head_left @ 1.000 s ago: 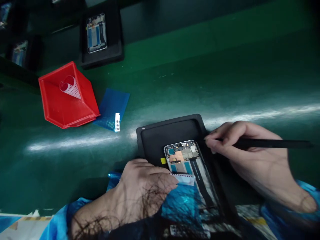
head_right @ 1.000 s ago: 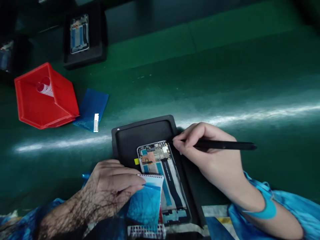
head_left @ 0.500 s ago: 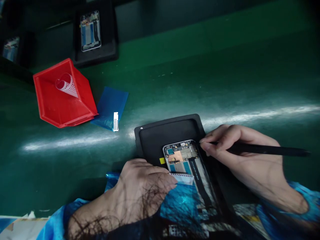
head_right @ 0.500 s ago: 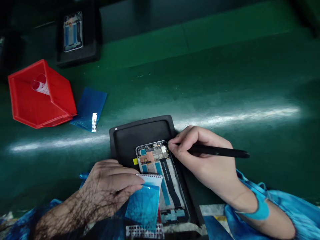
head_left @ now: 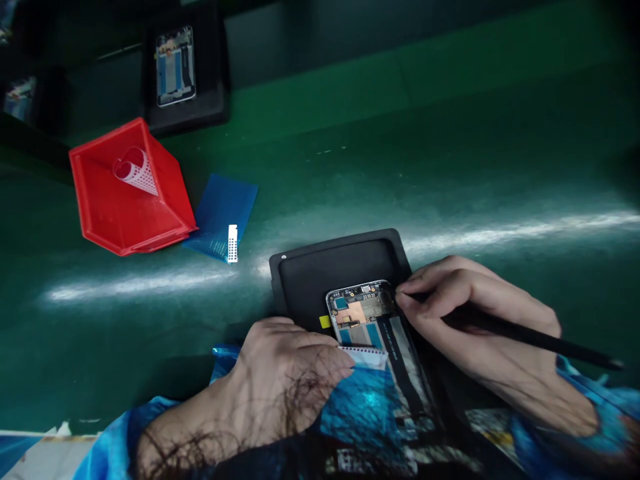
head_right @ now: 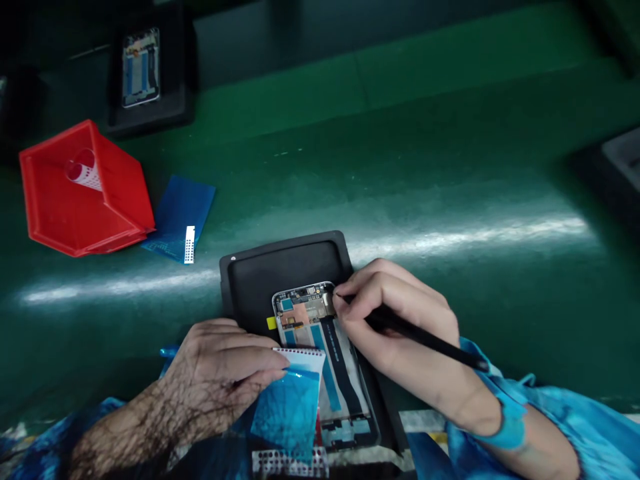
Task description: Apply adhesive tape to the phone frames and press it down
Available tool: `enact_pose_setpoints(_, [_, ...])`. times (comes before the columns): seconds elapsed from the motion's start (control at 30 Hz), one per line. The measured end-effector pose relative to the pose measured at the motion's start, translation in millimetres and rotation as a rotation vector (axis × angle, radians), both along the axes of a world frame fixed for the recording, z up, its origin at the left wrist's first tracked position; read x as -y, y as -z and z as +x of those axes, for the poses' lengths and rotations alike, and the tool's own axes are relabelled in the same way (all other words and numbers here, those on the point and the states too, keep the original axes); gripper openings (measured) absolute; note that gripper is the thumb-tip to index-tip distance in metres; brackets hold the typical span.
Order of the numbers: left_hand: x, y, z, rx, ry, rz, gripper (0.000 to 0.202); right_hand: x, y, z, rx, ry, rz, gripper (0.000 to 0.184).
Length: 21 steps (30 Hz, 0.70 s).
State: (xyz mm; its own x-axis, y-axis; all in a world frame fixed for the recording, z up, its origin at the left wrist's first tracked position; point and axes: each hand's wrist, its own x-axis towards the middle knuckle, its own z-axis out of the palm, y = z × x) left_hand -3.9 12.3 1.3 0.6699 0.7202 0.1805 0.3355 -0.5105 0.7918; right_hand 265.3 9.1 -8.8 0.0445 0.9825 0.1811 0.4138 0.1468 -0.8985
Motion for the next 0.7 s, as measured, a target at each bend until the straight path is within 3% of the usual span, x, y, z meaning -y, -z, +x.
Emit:
enact_pose_setpoints(0.3, [-2.2, -1.3, 1.8, -0.024, 0.004, 0.003, 0.027, 3.0, 2.9, -0.4, 0.004, 0.021, 0.017, 0.035])
enact_pose_setpoints(0.47, [-2.1, -2.1, -3.3, -0.197, 0.099, -0.015, 0.031, 0.4, 3.3, -0.3, -0.022, 0.026, -0.018, 0.035])
enact_pose_setpoints(0.7, [-2.1, 0.8, -1.3, -0.035, 0.014, -0.026, 0.015, -3.5, 8.3, 1.4, -0.071, 0.032, -0.019, 0.035])
